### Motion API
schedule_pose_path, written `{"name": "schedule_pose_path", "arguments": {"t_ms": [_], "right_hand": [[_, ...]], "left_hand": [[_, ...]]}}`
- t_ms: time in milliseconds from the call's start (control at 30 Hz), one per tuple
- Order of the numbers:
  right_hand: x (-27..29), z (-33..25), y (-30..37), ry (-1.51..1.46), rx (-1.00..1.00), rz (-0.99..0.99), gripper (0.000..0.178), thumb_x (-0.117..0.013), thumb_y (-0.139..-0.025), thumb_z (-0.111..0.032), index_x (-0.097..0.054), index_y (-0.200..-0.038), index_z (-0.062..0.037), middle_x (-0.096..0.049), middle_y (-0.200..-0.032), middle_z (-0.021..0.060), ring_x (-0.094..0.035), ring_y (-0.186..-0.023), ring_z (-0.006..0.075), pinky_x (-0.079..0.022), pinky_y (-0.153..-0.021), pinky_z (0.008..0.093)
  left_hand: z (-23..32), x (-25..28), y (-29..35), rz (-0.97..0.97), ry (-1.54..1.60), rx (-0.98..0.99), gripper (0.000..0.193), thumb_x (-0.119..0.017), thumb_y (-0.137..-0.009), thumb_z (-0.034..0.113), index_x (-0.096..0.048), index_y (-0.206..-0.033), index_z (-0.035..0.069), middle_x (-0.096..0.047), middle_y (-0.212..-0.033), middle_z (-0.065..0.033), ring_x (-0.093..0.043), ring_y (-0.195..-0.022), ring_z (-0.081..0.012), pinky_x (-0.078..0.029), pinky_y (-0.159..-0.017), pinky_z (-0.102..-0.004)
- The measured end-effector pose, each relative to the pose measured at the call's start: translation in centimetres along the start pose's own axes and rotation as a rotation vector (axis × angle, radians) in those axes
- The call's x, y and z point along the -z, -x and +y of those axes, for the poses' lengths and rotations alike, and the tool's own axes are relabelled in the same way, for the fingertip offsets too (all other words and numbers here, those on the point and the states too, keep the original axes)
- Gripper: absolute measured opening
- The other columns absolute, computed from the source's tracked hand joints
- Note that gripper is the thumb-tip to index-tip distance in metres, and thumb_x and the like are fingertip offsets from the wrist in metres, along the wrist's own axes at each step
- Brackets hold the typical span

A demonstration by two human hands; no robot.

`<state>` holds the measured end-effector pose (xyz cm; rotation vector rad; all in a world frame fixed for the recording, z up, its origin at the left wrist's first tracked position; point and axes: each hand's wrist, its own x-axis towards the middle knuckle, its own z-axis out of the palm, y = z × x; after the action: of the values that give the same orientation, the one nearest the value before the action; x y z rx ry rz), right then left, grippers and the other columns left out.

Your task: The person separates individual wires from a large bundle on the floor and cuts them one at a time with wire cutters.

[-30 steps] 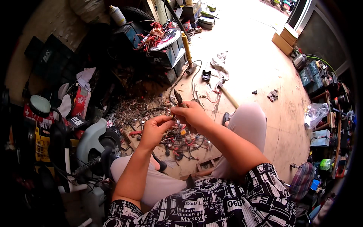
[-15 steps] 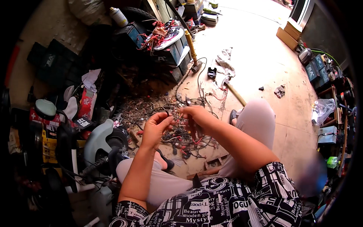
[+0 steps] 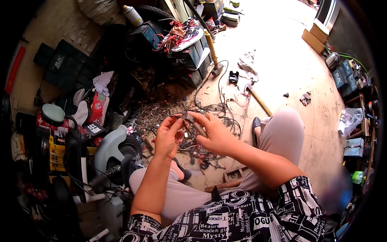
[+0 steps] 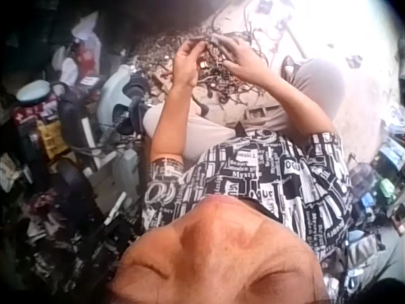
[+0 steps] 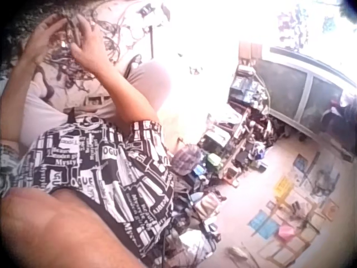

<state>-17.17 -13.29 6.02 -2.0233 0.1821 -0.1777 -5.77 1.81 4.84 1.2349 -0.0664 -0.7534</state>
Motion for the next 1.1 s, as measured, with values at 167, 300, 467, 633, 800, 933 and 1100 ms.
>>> {"name": "schedule_pose_path", "arguments": {"t_ms": [167, 300, 467, 633, 800, 933, 1100], "right_hand": [[0.2, -0.3, 0.1, 0.339, 0.092, 0.085, 0.066, -0.061, -0.072, -0.017, -0.043, -0.135, -0.0135, -0.050, -0.099, 0.0143, -0.048, -0.094, 0.0316, -0.039, -0.086, 0.0401], [0.4, 0.1, 0.1, 0.429, 0.134, 0.152, 0.063, -0.063, -0.071, -0.021, -0.047, -0.132, -0.0129, -0.051, -0.097, 0.0129, -0.048, -0.092, 0.0298, -0.039, -0.083, 0.0403], [0.5, 0.4, 0.0, 0.435, 0.130, 0.159, 0.063, -0.064, -0.071, -0.021, -0.047, -0.132, -0.0135, -0.052, -0.097, 0.0125, -0.049, -0.092, 0.0294, -0.039, -0.082, 0.0401], [0.5, 0.2, 0.0, 0.433, 0.135, 0.133, 0.062, -0.064, -0.072, -0.022, -0.048, -0.131, -0.0147, -0.052, -0.096, 0.0121, -0.050, -0.092, 0.0293, -0.039, -0.081, 0.0399], [0.6, 0.1, 0.1, 0.454, 0.147, 0.128, 0.061, -0.064, -0.072, -0.021, -0.049, -0.130, -0.0150, -0.052, -0.096, 0.0123, -0.051, -0.092, 0.0293, -0.041, -0.081, 0.0402], [0.6, 0.3, 0.0, 0.466, 0.143, 0.114, 0.060, -0.064, -0.072, -0.021, -0.049, -0.130, -0.0151, -0.053, -0.096, 0.0126, -0.052, -0.090, 0.0298, -0.043, -0.079, 0.0406], [0.8, 0.2, 0.0, 0.498, 0.149, 0.107, 0.058, -0.065, -0.073, -0.023, -0.049, -0.129, -0.0159, -0.053, -0.094, 0.0115, -0.053, -0.088, 0.0298, -0.044, -0.077, 0.0401]], "left_hand": [[-0.2, -0.1, 0.0, -0.007, -0.063, -0.029, 0.016, -0.060, -0.090, 0.008, -0.062, -0.106, 0.004, -0.065, -0.095, -0.0034, -0.064, -0.085, -0.0107, -0.053, -0.067, -0.0192], [-0.1, -0.2, 0.3, -0.025, -0.066, -0.023, 0.015, -0.058, -0.091, 0.007, -0.061, -0.105, 0.002, -0.066, -0.096, -0.0062, -0.065, -0.083, -0.0124, -0.055, -0.071, -0.0225], [0.8, -0.7, 0.6, -0.044, 0.026, -0.001, 0.018, -0.052, -0.095, 0.015, -0.059, -0.103, 0.000, -0.066, -0.096, -0.0090, -0.066, -0.082, -0.0148, -0.056, -0.074, -0.0252], [0.8, -0.4, 0.5, -0.003, 0.046, 0.063, 0.023, -0.051, -0.097, 0.022, -0.060, -0.101, 0.001, -0.066, -0.094, -0.0084, -0.065, -0.083, -0.0155, -0.056, -0.077, -0.0276], [0.9, -0.3, 0.6, -0.007, 0.048, 0.058, 0.024, -0.051, -0.096, 0.022, -0.060, -0.101, 0.000, -0.065, -0.094, -0.0083, -0.065, -0.084, -0.0164, -0.057, -0.077, -0.0289], [1.0, -0.5, 0.8, -0.007, 0.030, 0.055, 0.024, -0.051, -0.096, 0.021, -0.059, -0.102, -0.001, -0.065, -0.094, -0.0088, -0.065, -0.085, -0.0173, -0.057, -0.077, -0.0296], [0.9, -0.3, 0.8, -0.005, 0.020, 0.056, 0.024, -0.051, -0.096, 0.020, -0.059, -0.101, -0.002, -0.064, -0.094, -0.0093, -0.065, -0.084, -0.0171, -0.057, -0.076, -0.0293]]}}
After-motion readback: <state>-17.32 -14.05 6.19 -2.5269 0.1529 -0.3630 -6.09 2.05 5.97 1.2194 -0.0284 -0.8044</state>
